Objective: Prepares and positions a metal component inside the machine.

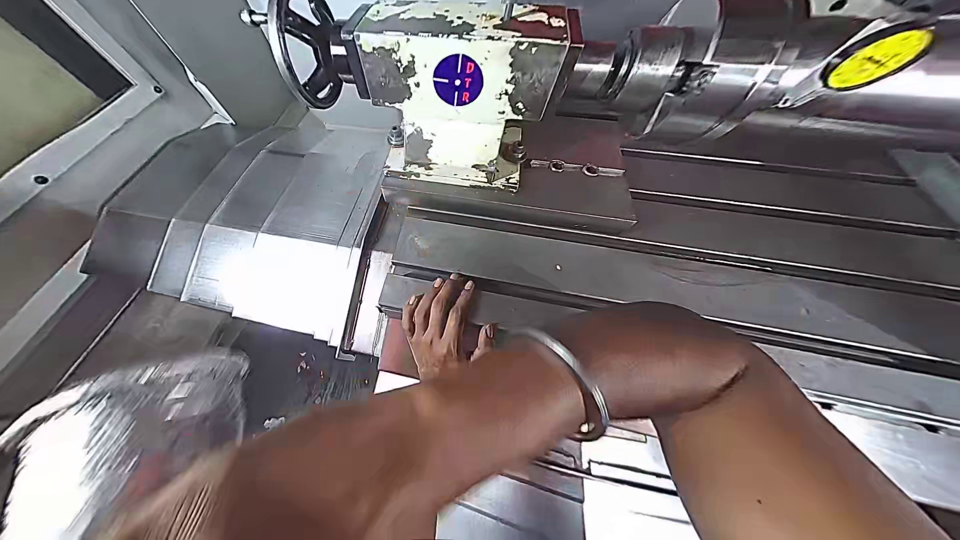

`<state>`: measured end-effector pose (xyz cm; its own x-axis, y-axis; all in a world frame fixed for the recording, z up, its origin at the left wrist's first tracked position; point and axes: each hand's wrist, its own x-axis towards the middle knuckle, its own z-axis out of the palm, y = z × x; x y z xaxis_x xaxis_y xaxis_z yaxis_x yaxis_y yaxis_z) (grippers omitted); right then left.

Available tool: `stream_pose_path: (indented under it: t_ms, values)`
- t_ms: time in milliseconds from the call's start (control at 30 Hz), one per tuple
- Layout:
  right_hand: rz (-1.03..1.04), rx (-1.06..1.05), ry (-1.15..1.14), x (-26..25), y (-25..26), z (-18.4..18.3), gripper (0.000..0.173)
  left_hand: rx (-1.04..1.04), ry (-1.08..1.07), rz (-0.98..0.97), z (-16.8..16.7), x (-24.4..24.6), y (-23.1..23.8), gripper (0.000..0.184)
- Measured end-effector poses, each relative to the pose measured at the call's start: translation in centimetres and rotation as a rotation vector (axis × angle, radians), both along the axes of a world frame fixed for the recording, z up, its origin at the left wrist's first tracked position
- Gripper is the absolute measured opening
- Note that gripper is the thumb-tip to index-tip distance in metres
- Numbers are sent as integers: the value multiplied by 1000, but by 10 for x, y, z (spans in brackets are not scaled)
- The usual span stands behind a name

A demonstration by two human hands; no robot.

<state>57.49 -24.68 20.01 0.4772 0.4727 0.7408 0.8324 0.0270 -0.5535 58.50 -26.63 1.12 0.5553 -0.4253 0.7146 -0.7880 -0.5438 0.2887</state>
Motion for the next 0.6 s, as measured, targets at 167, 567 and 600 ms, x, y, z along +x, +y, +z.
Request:
stream_pose_path:
  t_ms: [167,567,600]
  values:
    - [-569,-585,-534,166,-137,-60,29,-155,-40,4,-25,6,-7,64]
    - [-843,-675,-266,123,-132,-54,57,-162,-52,-22,-24,4,-8,63]
    - [-843,-652,-234,119,-135,-52,60,-164,-52,-23,-24,4,-8,63]
